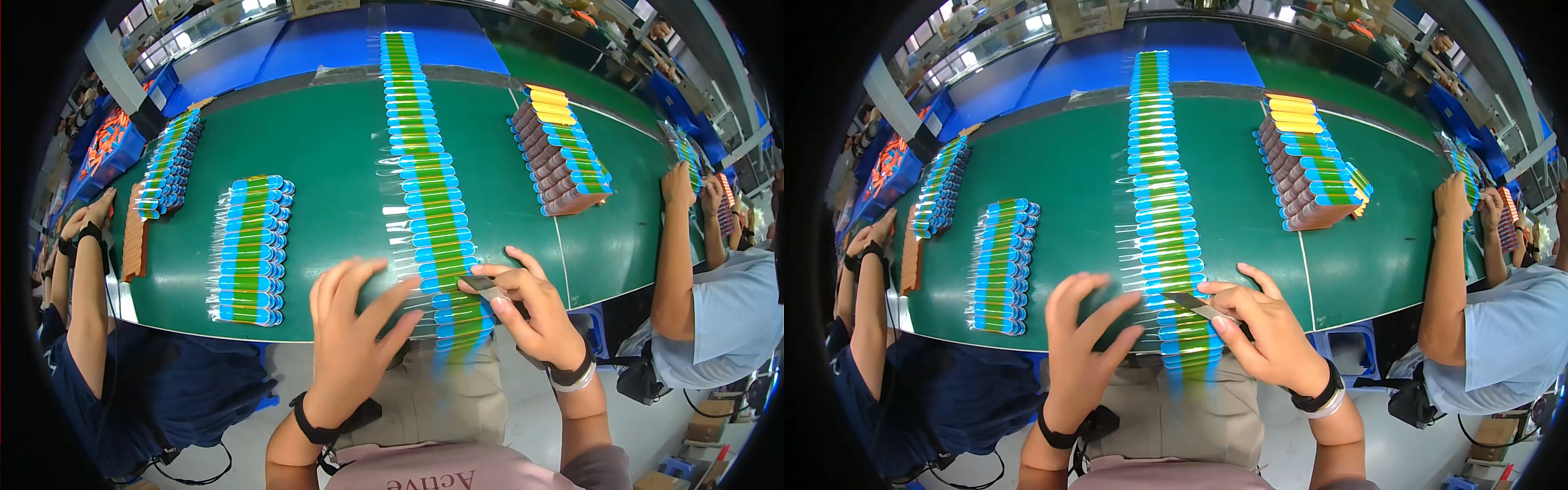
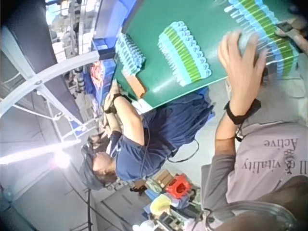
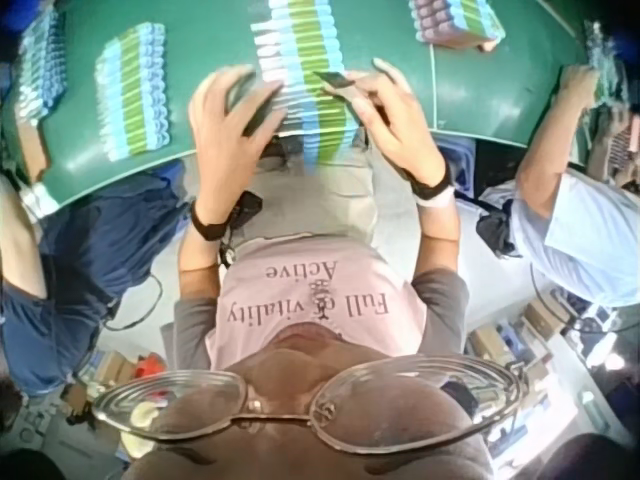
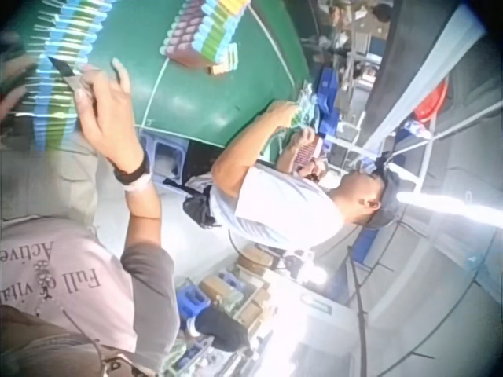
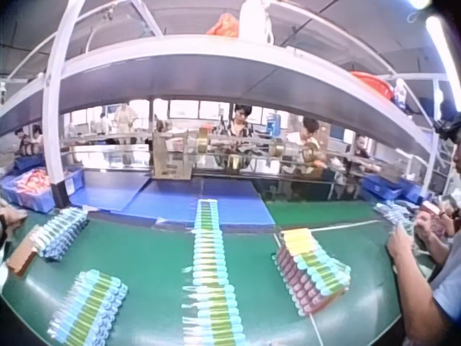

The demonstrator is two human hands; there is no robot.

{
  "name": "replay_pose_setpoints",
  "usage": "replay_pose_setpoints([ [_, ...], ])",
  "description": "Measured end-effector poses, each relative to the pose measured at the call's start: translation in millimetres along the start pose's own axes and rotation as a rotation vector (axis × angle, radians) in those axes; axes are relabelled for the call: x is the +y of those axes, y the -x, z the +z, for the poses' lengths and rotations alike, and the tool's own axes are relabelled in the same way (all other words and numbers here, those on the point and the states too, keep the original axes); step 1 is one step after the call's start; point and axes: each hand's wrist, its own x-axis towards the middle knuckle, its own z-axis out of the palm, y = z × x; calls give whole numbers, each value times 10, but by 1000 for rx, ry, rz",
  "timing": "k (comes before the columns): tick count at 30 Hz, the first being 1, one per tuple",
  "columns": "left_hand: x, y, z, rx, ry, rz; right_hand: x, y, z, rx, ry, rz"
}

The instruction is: Manually assembling and arranging small plastic components on a production line.

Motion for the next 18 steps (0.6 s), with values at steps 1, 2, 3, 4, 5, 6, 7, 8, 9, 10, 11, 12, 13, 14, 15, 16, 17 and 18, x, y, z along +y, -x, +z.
replay_pose_setpoints([
  [1,3,-21,19,-71,-66,-18,17,6,8,-2,0,2],
  [2,13,-24,24,-73,-63,-20,43,15,21,58,-74,-10],
  [3,36,-24,7,-93,-66,-41,50,27,25,117,-150,-22],
  [4,52,-20,-14,-114,-69,-63,13,53,8,114,-150,-17],
  [5,59,2,-42,-119,-66,-66,-61,90,-28,166,-112,-2],
  [6,69,54,-76,-148,-80,-51,-118,123,-62,214,-75,13],
  [7,79,106,-92,-179,-93,-35,-136,142,-96,199,87,-99],
  [8,90,156,-91,-187,-90,-40,-188,155,-117,195,84,-92],
  [9,102,205,-96,-201,-96,-51,-259,169,-141,121,181,-152],
  [10,113,244,-99,-217,-103,-62,-305,190,-149,46,278,-212],
  [11,126,270,-107,-225,-100,-63,-330,217,-129,7,291,-226],
  [12,146,283,-111,-224,-96,-89,-345,238,-104,6,290,-219],
  [13,160,293,-114,-223,-94,-116,-362,254,-71,-6,291,-244],
  [14,169,301,-115,-228,-91,-116,-380,270,-44,-19,291,-269],
  [15,175,305,-111,-229,-104,-116,-389,281,-29,-14,299,-296],
  [16,182,307,-109,-228,-116,-116,-399,293,-12,-14,299,-293],
  [17,192,308,-106,-230,-115,-115,-408,304,4,-2,302,-310],
  [18,197,312,-105,-232,-115,-118,-413,314,26,11,303,-327],
])
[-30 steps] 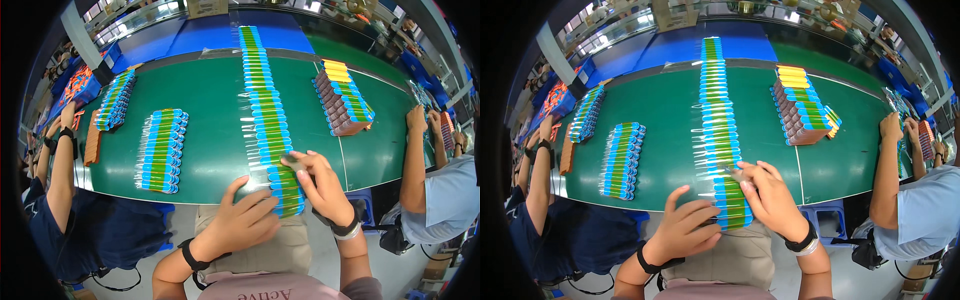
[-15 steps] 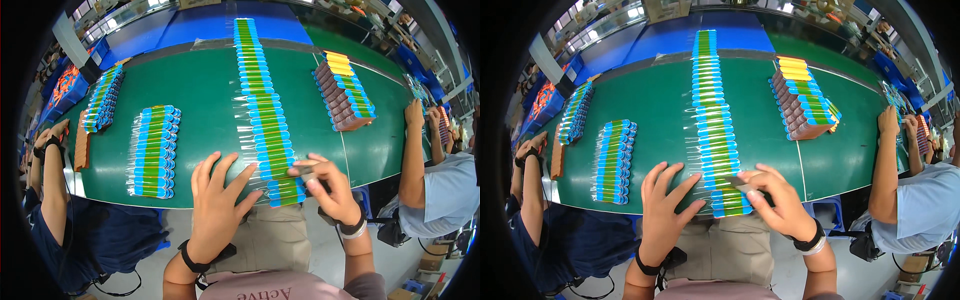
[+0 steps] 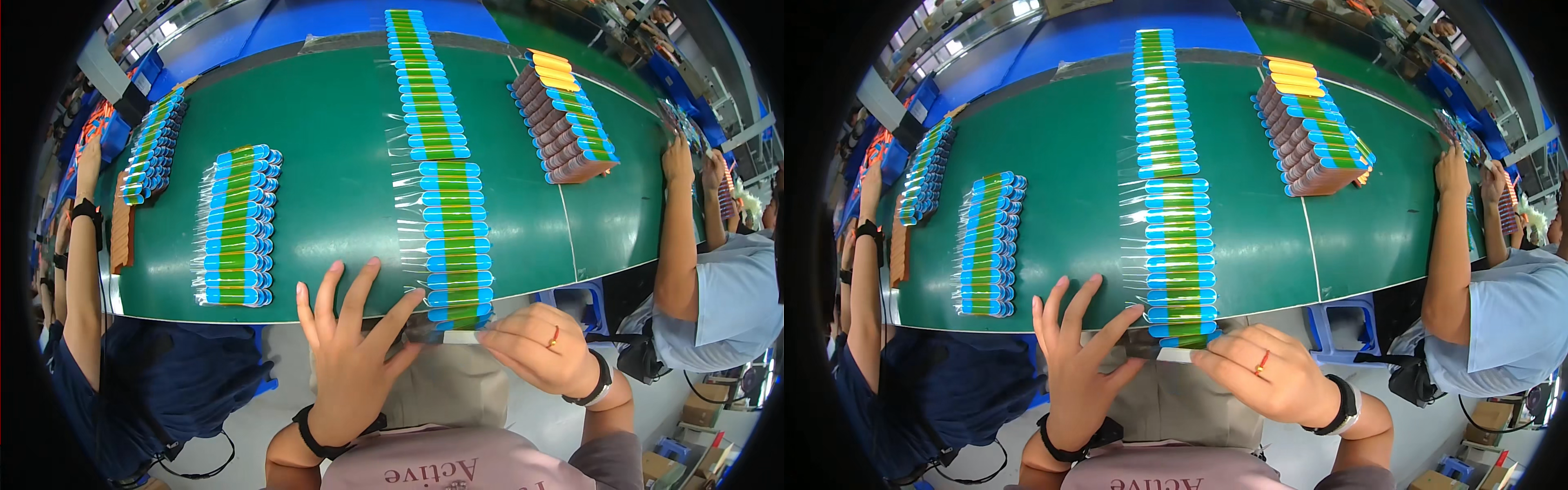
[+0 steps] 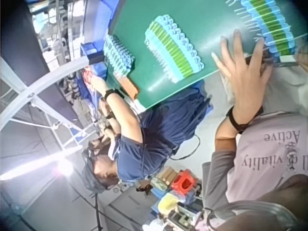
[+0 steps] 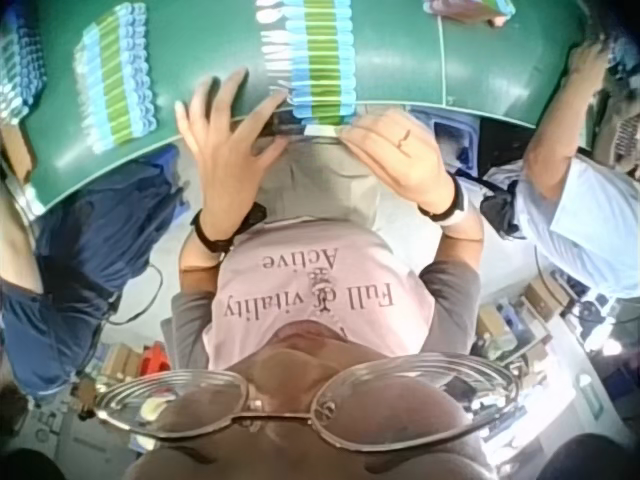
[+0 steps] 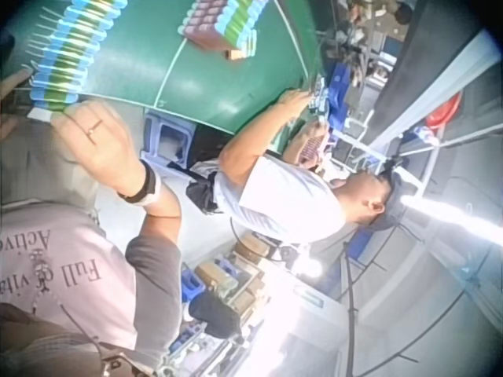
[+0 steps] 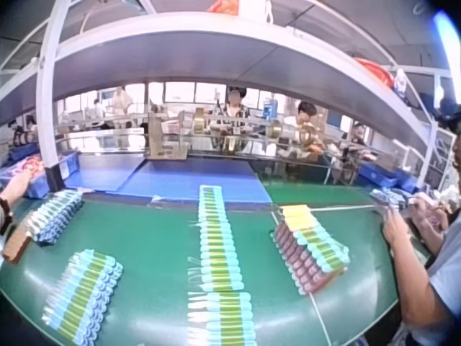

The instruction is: Manually assembling and arranging small plastic components on a production line.

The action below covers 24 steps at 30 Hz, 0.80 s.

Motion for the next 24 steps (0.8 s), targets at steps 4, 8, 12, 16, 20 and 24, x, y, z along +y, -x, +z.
replay_pose_setpoints([
  [4,-11,21,30,21,-11,8,-17,5,41,-2,1,6],
  [8,-17,28,26,11,-11,4,-16,4,66,4,-27,-22],
  [12,-13,26,16,1,-11,7,-21,12,86,5,-26,-23],
  [16,1,13,11,-7,-13,8,-15,26,155,-13,-53,-19],
  [20,2,12,32,7,-18,6,-8,-24,210,-25,-68,-6],
  [24,3,6,32,6,-14,7,-5,-28,198,-27,-31,-20],
])
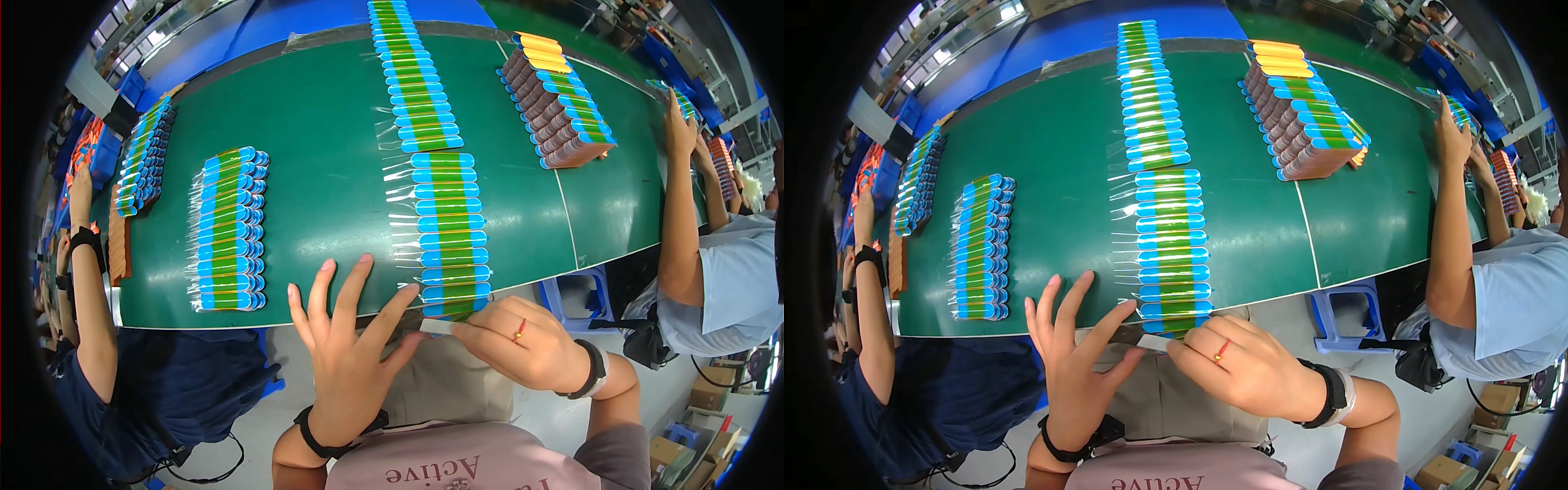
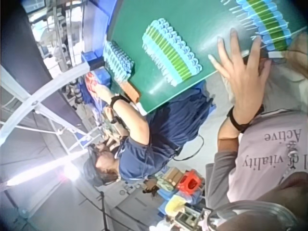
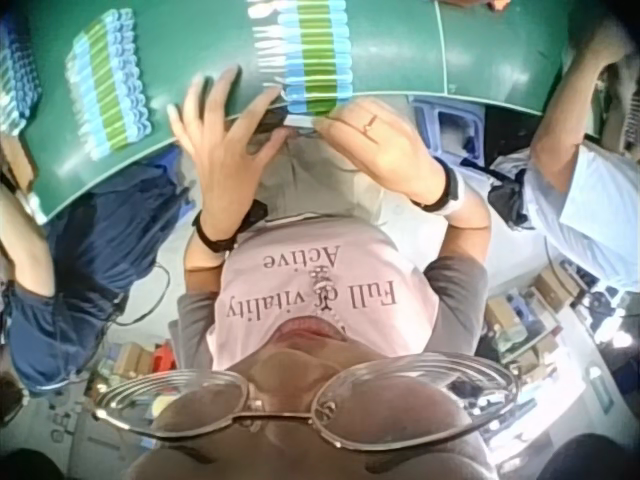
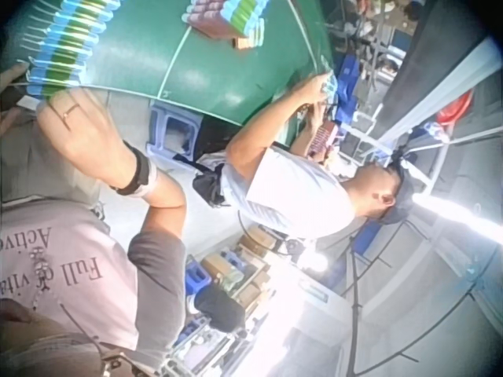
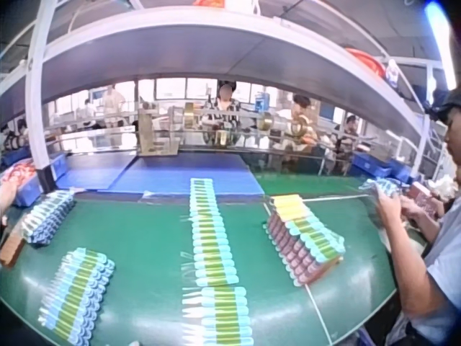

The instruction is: Manually assembling and arranging small plastic components on a production line.

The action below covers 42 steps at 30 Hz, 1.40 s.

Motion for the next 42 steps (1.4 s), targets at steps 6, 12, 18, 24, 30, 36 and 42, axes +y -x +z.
replay_pose_setpoints([
  [6,-39,16,-10,-19,-13,11,-23,27,-275,-75,36,121],
  [12,-65,16,-99,-83,-25,71,64,33,-201,156,-345,381],
  [18,-159,-62,-25,-38,-215,424,273,-295,19,149,31,355],
  [24,-315,90,-679,83,133,492,410,-270,42,164,-20,388],
  [30,-1076,-627,-1442,345,-2,386,464,-180,92,233,-126,451],
  [36,-1639,-1141,-1676,168,102,243,441,-201,35,210,-138,427],
  [42,-1880,-1354,-1509,-16,56,203,442,-211,6,201,-106,386],
])
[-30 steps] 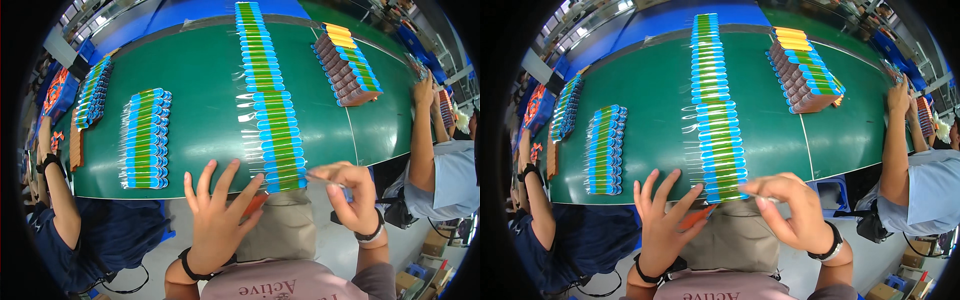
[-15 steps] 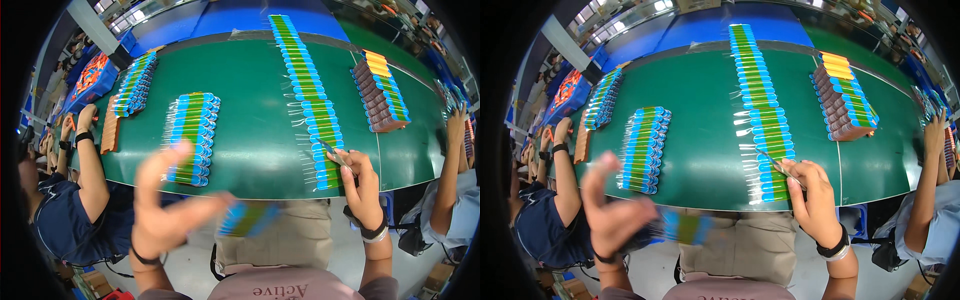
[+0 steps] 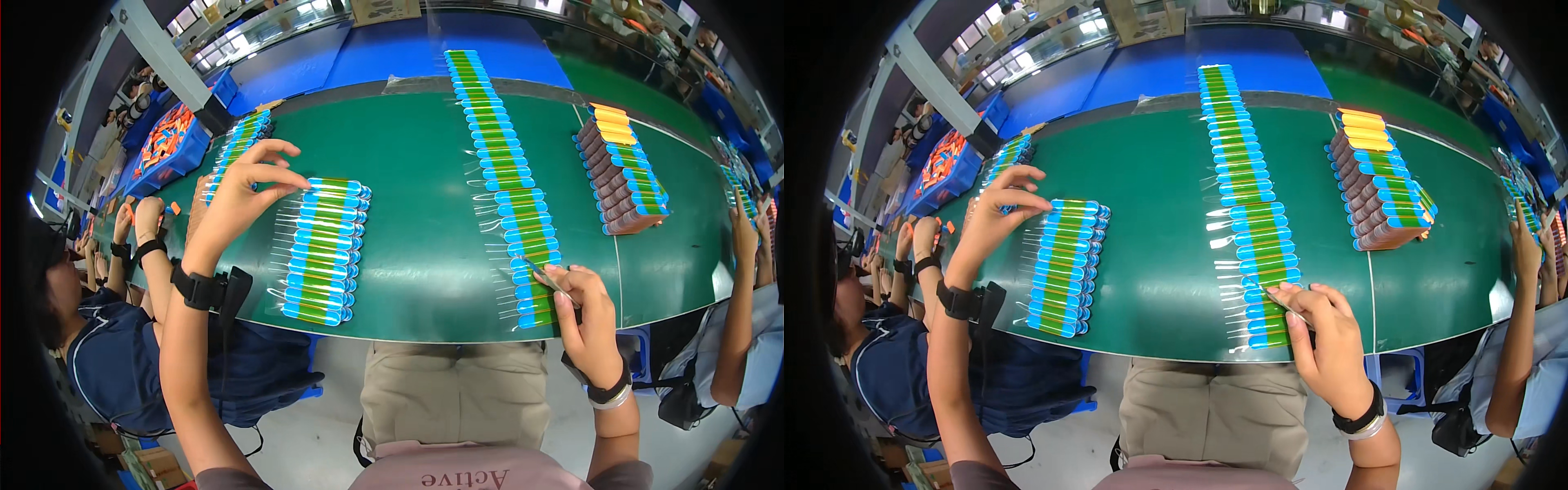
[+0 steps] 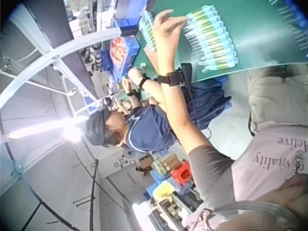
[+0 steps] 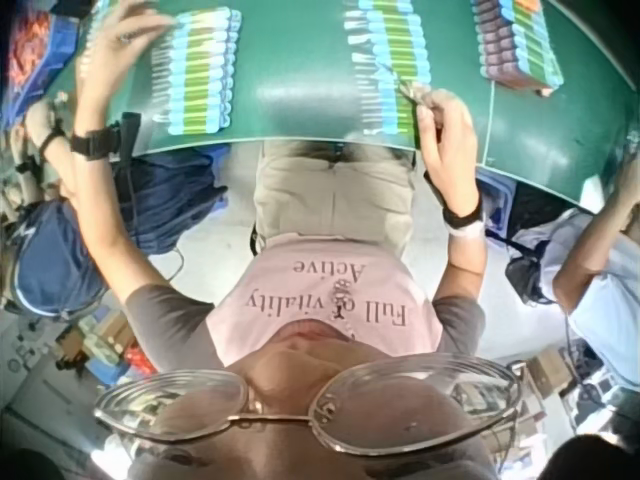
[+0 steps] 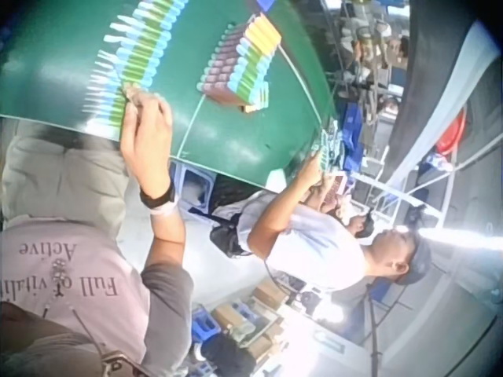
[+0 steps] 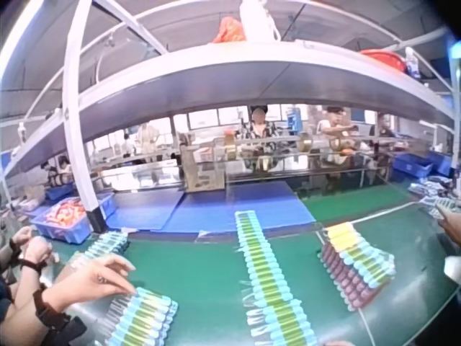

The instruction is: Manually assembling and arranging small plastic components on a production line.

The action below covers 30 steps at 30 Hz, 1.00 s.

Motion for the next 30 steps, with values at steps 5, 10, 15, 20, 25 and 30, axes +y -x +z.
replay_pose_setpoints([
  [5,-100,-31,89,-162,-113,24,-36,-21,-14,19,5,13],
  [10,-42,-51,36,-224,-242,95,-13,-16,-37,16,0,-20],
  [15,488,-35,-71,-144,-473,150,46,8,-78,-64,-146,-92],
  [20,1647,429,634,-21,-196,168,131,53,-223,-235,-284,-23],
  [25,1818,639,1683,17,-209,303,33,63,-177,-313,-523,323],
  [30,1815,719,1694,-2,-215,526,17,-70,-119,-183,-38,-3],
])
